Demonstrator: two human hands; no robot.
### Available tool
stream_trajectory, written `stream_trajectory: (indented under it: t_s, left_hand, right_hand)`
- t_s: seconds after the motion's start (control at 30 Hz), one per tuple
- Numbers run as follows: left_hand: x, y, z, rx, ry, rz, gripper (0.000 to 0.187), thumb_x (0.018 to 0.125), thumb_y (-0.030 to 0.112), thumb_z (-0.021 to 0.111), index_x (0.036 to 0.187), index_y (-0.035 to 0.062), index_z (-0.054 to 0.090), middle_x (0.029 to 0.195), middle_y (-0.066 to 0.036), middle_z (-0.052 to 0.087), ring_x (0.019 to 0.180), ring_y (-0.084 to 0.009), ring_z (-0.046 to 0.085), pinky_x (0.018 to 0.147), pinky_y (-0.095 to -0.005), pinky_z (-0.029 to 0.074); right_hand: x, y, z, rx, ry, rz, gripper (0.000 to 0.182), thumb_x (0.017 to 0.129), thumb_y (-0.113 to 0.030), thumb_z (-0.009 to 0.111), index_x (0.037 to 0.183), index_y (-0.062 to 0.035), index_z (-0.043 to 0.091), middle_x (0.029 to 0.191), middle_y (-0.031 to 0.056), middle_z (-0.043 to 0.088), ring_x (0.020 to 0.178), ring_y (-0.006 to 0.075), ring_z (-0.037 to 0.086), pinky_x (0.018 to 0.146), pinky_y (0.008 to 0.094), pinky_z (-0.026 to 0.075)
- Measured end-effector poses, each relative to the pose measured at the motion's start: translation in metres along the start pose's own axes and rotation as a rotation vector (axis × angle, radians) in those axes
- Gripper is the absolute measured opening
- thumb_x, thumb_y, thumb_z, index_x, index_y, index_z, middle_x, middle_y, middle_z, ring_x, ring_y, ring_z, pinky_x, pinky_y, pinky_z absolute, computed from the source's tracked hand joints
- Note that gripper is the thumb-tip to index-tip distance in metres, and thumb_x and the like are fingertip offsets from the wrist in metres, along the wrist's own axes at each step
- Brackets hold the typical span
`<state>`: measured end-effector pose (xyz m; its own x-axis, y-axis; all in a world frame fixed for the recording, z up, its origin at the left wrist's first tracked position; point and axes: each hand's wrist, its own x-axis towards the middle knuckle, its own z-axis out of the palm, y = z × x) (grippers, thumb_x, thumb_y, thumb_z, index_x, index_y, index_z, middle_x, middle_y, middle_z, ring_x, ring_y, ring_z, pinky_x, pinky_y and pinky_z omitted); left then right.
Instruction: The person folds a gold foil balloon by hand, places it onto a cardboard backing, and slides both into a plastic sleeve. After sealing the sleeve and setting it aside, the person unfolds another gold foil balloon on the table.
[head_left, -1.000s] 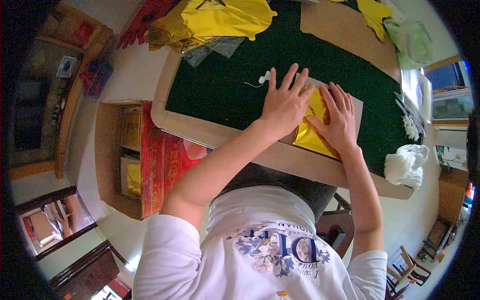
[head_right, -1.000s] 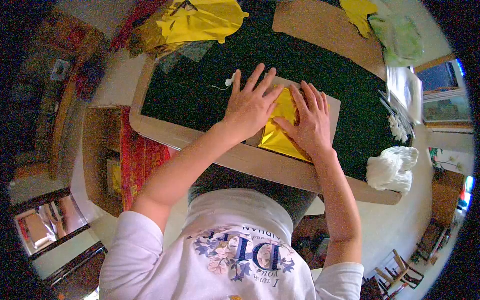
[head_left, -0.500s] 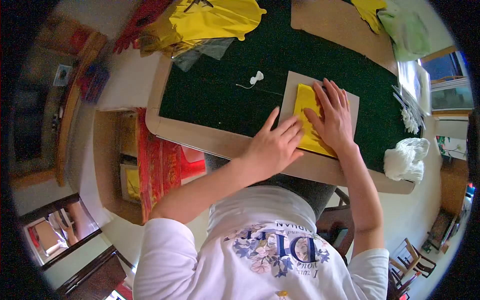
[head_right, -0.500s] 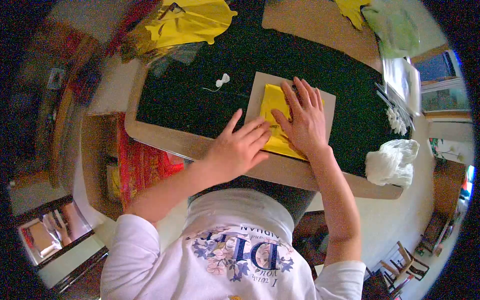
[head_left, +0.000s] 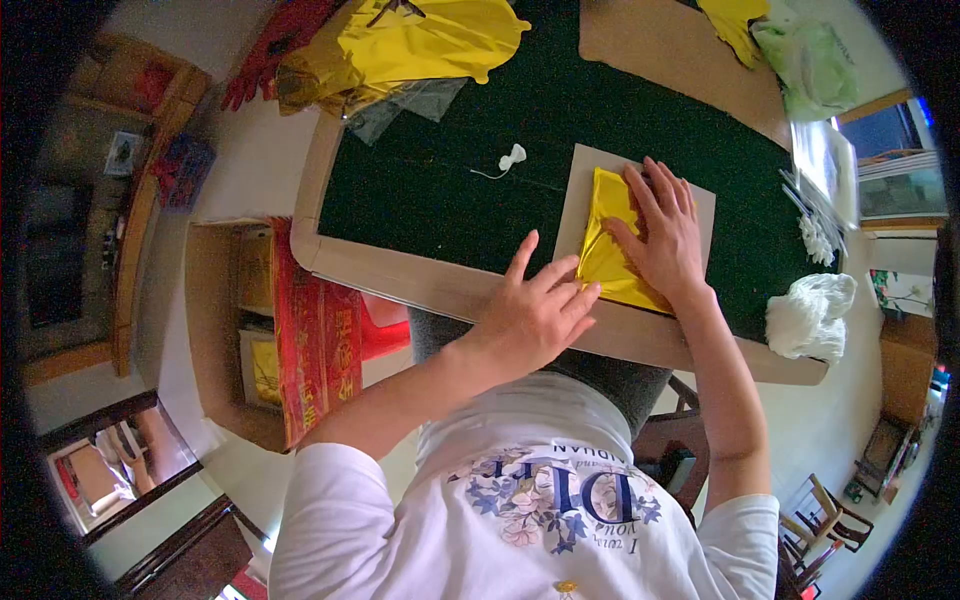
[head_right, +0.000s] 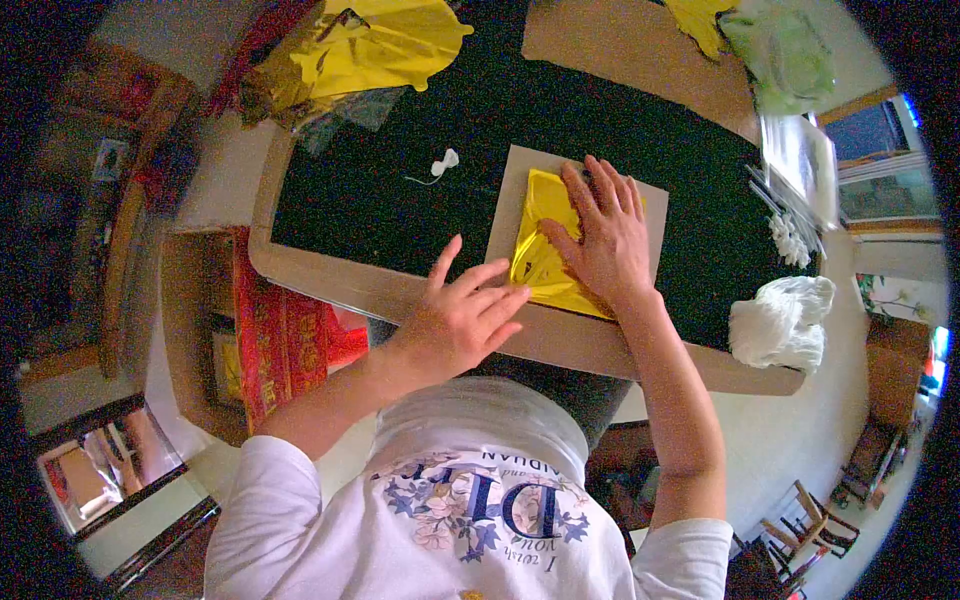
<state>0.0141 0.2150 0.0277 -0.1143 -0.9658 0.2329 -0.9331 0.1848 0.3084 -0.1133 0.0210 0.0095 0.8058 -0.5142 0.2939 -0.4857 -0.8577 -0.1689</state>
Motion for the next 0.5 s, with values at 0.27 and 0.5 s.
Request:
stream_trajectory:
  t_s: [0.27,0.5]
  left_hand:
    - [0.028,-0.018,0.018,0.117,0.047,-0.082,0.049,0.084,0.029,0.065,0.126,0.0074,0.057,0.135,-0.009,0.052,0.136,-0.0241,0.035,0.11,-0.0616,0.021]
    - [0.025,-0.02,0.014,0.14,0.036,-0.104,0.043,0.084,0.028,0.065,0.122,0.0086,0.06,0.13,-0.004,0.055,0.129,-0.0241,0.041,0.109,-0.0631,0.022]
  right_hand:
    - [0.001,0.001,0.0,0.025,0.002,0.0,0.062,0.084,-0.039,0.066,0.137,-0.0133,0.047,0.142,0.0165,0.042,0.133,0.0355,0.037,0.112,0.0499,0.027]
    - [0.001,0.0,0.0,0.031,0.002,0.007,0.062,0.084,-0.039,0.066,0.137,-0.0134,0.048,0.141,0.0169,0.043,0.133,0.0356,0.037,0.113,0.0495,0.026]
